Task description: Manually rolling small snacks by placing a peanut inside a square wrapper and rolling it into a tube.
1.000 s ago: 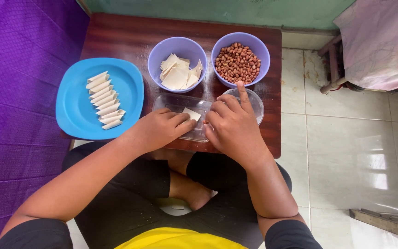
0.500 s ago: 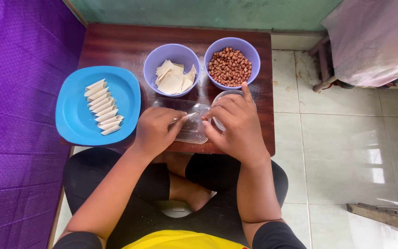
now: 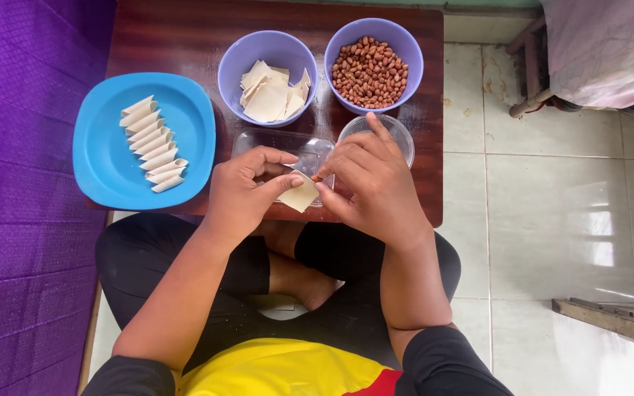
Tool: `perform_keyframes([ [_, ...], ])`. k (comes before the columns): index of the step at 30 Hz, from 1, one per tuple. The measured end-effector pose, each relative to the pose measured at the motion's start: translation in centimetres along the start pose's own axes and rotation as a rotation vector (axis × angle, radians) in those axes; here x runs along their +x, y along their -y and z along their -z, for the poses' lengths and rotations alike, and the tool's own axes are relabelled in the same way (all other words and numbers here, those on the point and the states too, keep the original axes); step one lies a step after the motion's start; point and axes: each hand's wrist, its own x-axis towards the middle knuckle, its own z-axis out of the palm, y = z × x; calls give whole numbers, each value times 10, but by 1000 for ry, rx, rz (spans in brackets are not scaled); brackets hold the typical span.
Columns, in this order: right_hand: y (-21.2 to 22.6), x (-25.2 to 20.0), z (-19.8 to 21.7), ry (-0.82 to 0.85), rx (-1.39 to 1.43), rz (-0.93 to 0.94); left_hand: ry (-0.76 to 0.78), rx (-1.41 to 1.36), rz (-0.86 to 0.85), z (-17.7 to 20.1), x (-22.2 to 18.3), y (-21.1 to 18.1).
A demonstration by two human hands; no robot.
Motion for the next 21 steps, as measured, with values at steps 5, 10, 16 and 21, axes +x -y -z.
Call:
perform_keyframes([
  [5, 3, 0, 1, 20, -4, 16, 28, -12, -17, -1, 0, 2],
  [10, 5, 2, 0, 30, -39, 37, 62, -46, -66, 2, -1, 6],
  [16, 9, 4, 1, 62, -53, 57, 91, -67, -77, 4, -2, 2],
  [21, 13, 5, 0, 65, -68, 85, 109, -47, -29, 6, -5, 2],
])
